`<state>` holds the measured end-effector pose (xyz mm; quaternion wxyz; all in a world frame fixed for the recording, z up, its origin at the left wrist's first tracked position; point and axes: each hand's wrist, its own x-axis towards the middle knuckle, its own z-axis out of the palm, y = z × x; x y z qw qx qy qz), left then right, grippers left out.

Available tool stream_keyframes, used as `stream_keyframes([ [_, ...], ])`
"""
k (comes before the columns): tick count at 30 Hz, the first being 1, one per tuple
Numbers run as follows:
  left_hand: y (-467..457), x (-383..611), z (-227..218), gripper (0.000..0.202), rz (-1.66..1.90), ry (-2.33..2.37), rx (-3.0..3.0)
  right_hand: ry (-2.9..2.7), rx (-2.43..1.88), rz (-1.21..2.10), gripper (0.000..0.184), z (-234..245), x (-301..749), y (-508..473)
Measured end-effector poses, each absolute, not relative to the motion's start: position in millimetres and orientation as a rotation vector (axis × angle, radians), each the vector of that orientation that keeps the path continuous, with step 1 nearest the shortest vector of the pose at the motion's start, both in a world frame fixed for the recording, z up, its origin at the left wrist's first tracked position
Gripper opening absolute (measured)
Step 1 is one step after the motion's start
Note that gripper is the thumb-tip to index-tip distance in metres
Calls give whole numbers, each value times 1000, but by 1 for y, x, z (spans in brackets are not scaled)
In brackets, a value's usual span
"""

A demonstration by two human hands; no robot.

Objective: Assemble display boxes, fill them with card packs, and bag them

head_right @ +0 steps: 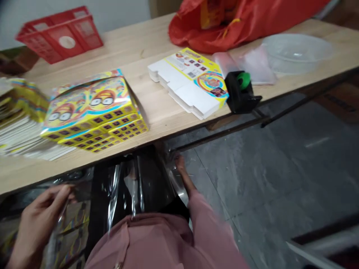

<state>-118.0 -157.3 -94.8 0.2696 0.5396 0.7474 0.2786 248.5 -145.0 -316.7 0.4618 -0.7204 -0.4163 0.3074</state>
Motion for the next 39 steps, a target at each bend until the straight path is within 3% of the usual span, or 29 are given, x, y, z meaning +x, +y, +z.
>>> stream_keyframes([
  [5, -150, -98, -86, 43, 815, 1681, 1557, -1047, -1434, 761, 35, -218, 234, -153],
  [9, -143, -78, -74, 36, 846, 1394, 1672, -1508, -1019, 882, 40, -116, 177, -147],
  [12, -145, -76, -60, 38, 820, 1269, 1702, -1681, -838, 1113, 33, -80, 129, -134],
  [21, -162, -116, -34, 40, 854, 1111, 1527, -1608, -746, 1438, 36, -66, 81, -120],
  [26, -169, -120, -32, 43, 870, 1074, 1515, -1586, -685, 1478, 30, -63, 70, -120],
  [39, -166, -123, -22, 39, 817, 1116, 1622, -1716, -747, 1383, 34, -56, 73, -122],
])
